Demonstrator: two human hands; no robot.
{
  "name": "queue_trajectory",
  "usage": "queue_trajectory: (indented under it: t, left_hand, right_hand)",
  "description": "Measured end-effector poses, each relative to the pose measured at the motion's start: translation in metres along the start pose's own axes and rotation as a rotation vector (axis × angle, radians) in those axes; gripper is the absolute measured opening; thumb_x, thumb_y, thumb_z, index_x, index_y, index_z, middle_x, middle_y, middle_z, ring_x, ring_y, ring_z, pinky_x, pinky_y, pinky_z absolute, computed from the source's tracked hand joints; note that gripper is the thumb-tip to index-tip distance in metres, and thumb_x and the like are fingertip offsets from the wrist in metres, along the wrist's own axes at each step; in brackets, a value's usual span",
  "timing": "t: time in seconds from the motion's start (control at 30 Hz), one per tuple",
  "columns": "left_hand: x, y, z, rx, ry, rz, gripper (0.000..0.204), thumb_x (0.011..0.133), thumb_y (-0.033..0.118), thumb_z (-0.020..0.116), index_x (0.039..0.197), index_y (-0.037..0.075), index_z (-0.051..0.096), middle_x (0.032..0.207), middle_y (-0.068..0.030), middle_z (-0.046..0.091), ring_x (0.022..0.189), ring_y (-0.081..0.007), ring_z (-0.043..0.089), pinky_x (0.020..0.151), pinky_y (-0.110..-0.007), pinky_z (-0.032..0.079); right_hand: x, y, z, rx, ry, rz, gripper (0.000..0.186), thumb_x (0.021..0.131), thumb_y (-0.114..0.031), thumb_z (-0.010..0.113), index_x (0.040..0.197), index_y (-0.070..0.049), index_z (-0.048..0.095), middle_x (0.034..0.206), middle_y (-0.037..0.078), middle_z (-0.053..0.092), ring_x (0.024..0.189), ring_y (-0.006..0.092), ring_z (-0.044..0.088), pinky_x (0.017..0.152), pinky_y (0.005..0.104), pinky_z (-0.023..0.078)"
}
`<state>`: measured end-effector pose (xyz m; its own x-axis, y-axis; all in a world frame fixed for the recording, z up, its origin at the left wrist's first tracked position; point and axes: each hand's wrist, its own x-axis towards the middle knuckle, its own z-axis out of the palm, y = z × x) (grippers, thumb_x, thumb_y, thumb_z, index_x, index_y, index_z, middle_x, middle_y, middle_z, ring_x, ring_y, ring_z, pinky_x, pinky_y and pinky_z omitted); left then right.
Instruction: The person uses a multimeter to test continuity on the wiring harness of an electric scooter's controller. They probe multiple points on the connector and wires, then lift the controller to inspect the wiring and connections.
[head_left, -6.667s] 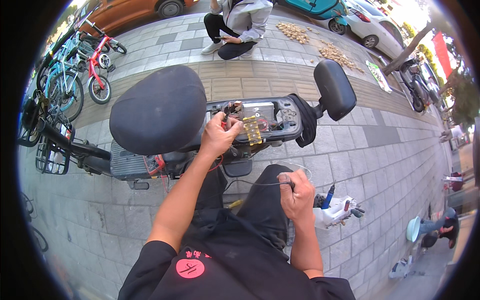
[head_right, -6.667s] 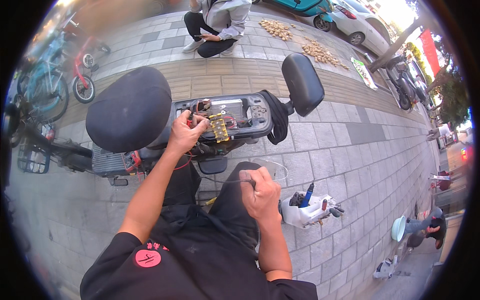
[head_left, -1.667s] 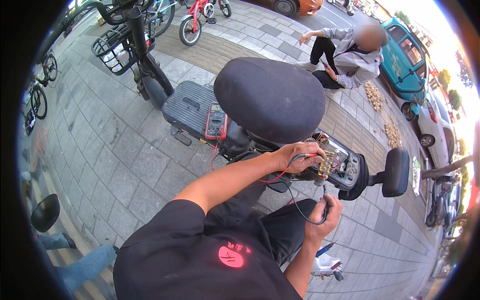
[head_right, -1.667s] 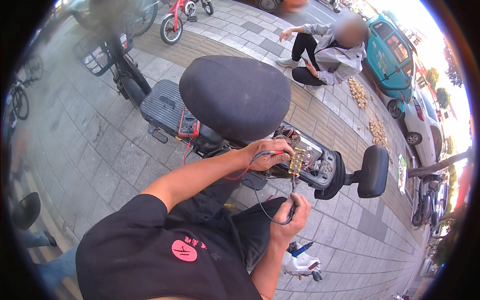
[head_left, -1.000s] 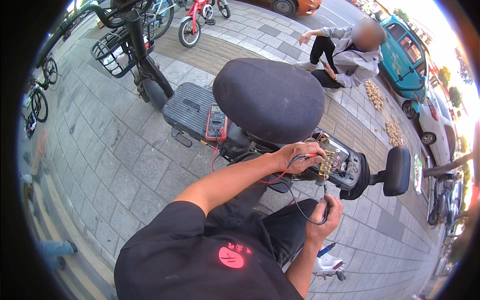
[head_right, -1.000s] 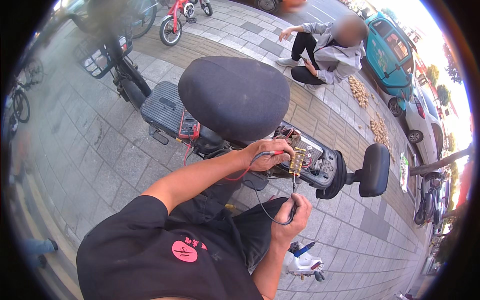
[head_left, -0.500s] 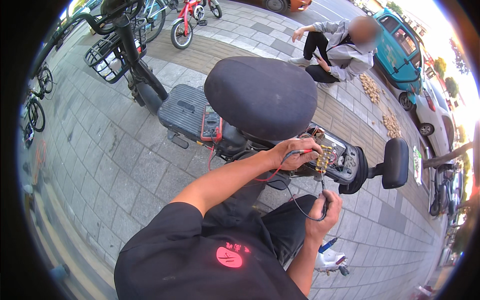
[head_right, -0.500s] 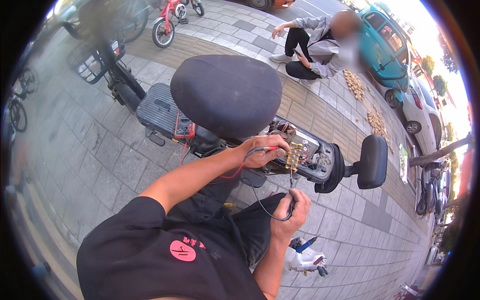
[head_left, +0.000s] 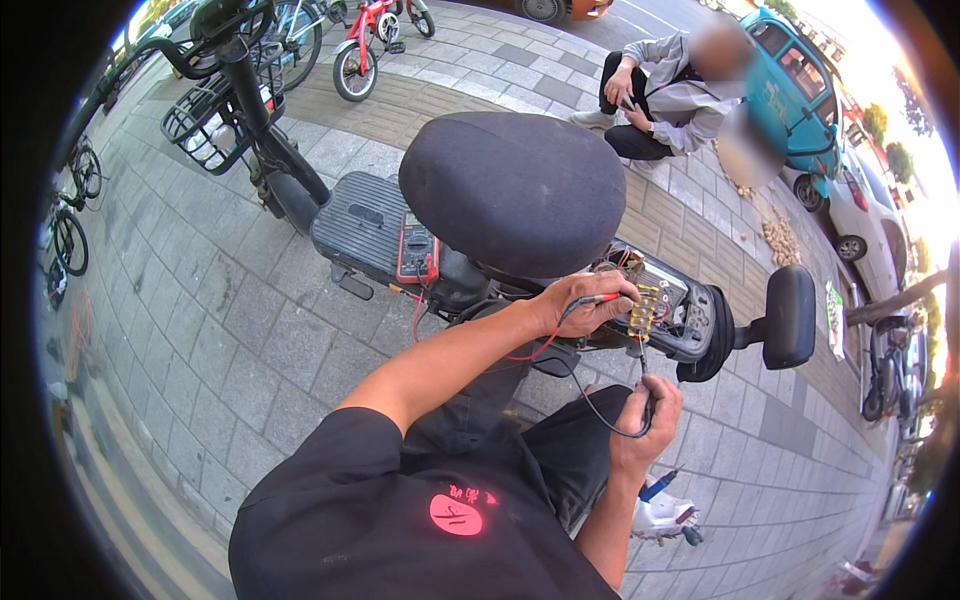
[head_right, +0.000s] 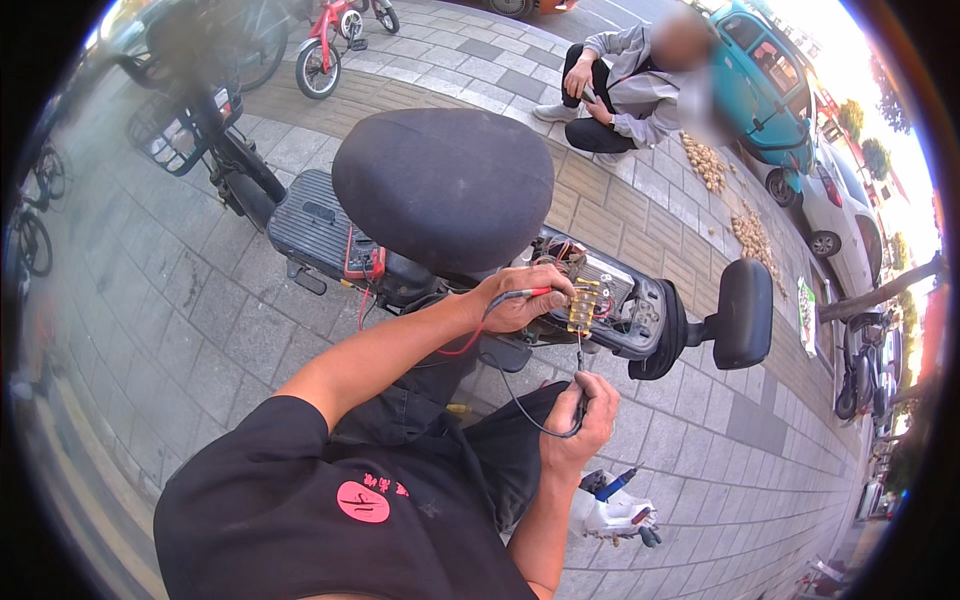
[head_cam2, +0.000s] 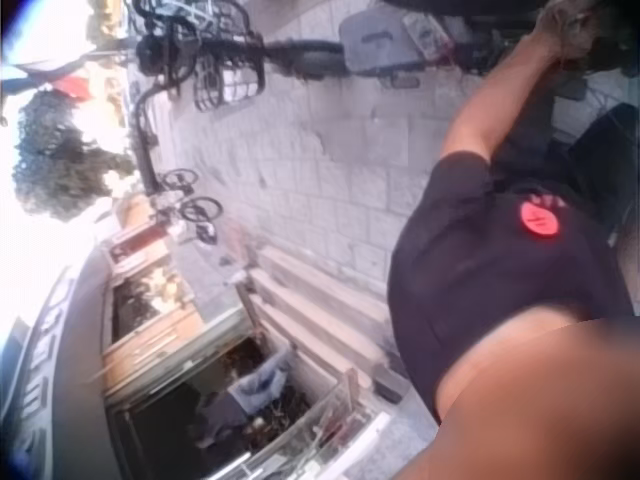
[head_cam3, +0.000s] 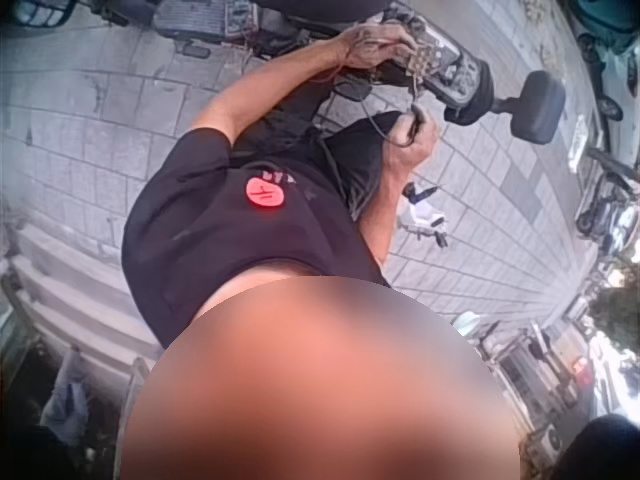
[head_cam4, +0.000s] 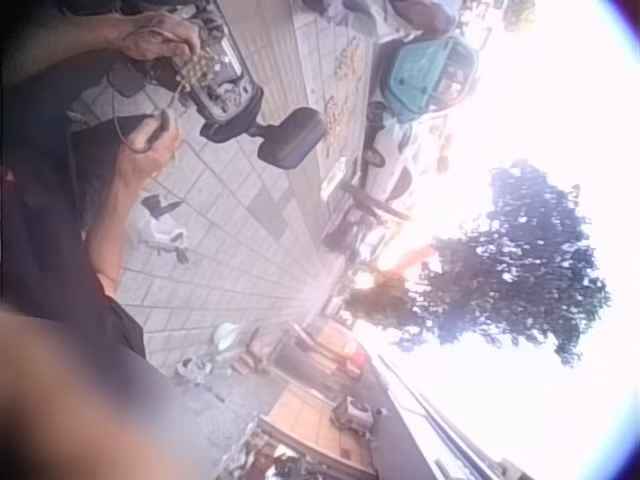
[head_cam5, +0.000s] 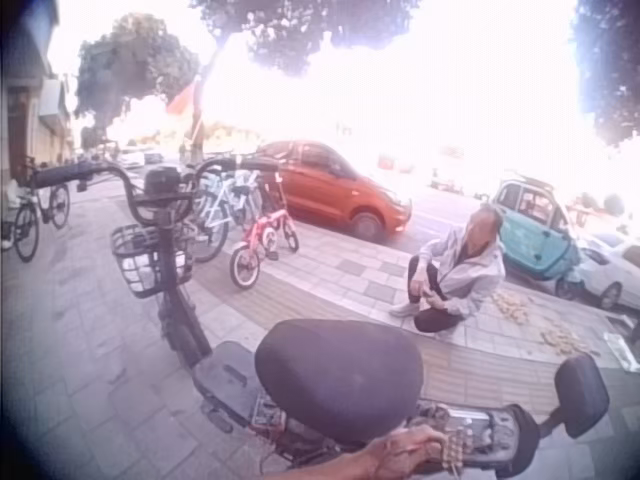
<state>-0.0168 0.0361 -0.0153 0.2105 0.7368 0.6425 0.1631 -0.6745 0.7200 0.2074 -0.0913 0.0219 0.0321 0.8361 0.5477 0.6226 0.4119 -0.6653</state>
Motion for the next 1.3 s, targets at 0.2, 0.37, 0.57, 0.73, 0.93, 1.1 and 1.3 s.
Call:
queue_trajectory:
  t: [0.2, 0.37, 0.57, 0.73, 0.93, 1.1, 1.3]
  left_hand:
    - [0.001, 0.001, 0.001, 0.006, -0.002, -0.001, 0.024, 0.115, 0.026, 0.068, 0.125, 0.006, 0.074, 0.119, -0.0128, 0.078, 0.111, -0.0329, 0.076, 0.097, -0.042, 0.06]
    - [-0.005, -0.004, 0.006, 0.071, 0.005, -0.019, 0.021, 0.113, 0.024, 0.069, 0.125, 0.008, 0.072, 0.118, -0.0143, 0.076, 0.113, -0.036, 0.075, 0.098, -0.044, 0.06]
    - [-0.002, -0.007, 0.002, 0.069, -0.033, -0.007, 0.022, 0.114, 0.024, 0.067, 0.127, 0.008, 0.071, 0.117, -0.0158, 0.074, 0.114, -0.038, 0.073, 0.099, -0.045, 0.058]
    - [0.0, 0.002, -0.001, 0.03, -0.033, 0.014, 0.025, 0.116, 0.026, 0.064, 0.128, 0.006, 0.071, 0.117, -0.0142, 0.074, 0.112, -0.0351, 0.074, 0.096, -0.044, 0.058]
    - [0.001, 0.005, 0.0, 0.026, -0.04, 0.009, 0.024, 0.117, 0.027, 0.062, 0.127, 0.006, 0.07, 0.116, -0.0137, 0.074, 0.111, -0.0344, 0.074, 0.095, -0.044, 0.058]
    - [0.001, 0.008, -0.001, 0.017, -0.038, 0.006, 0.022, 0.117, 0.025, 0.062, 0.125, 0.006, 0.07, 0.116, -0.0138, 0.075, 0.11, -0.0352, 0.074, 0.095, -0.044, 0.057]
    - [-0.003, 0.006, -0.003, 0.038, -0.048, -0.016, 0.027, 0.117, 0.029, 0.063, 0.128, 0.006, 0.071, 0.118, -0.0147, 0.074, 0.115, -0.0358, 0.074, 0.098, -0.044, 0.058]
  right_hand:
    - [0.0, 0.001, 0.001, 0.005, 0.007, 0.015, 0.016, 0.099, 0.007, 0.071, 0.114, 0.003, 0.075, 0.116, 0.019, 0.073, 0.106, 0.0323, 0.072, 0.096, 0.0416, 0.058]
    - [0.0, 0.002, -0.003, -0.05, -0.004, -0.023, 0.016, 0.098, 0.006, 0.07, 0.114, 0.003, 0.074, 0.115, 0.02, 0.073, 0.107, 0.0361, 0.072, 0.098, 0.045, 0.057]
    - [-0.002, 0.008, 0.0, -0.007, -0.005, -0.023, 0.018, 0.096, 0.007, 0.066, 0.113, 0.004, 0.073, 0.113, 0.022, 0.072, 0.108, 0.039, 0.07, 0.099, 0.047, 0.056]
    - [0.0, 0.005, 0.003, 0.017, 0.009, -0.021, 0.017, 0.097, 0.008, 0.064, 0.112, 0.004, 0.07, 0.113, 0.018, 0.067, 0.104, 0.0326, 0.068, 0.096, 0.0412, 0.056]
    - [0.005, 0.001, -0.001, 0.021, 0.01, -0.021, 0.018, 0.094, 0.01, 0.066, 0.111, 0.004, 0.072, 0.111, 0.02, 0.07, 0.102, 0.0361, 0.07, 0.092, 0.0444, 0.057]
    - [0.006, 0.004, -0.002, 0.016, 0.009, -0.057, 0.019, 0.094, 0.011, 0.065, 0.11, 0.004, 0.072, 0.111, 0.02, 0.07, 0.102, 0.0361, 0.07, 0.092, 0.0449, 0.057]
    - [0.004, 0.001, -0.002, 0.009, 0.007, -0.069, 0.02, 0.093, 0.01, 0.066, 0.111, 0.004, 0.072, 0.112, 0.02, 0.071, 0.102, 0.0371, 0.07, 0.093, 0.0452, 0.057]
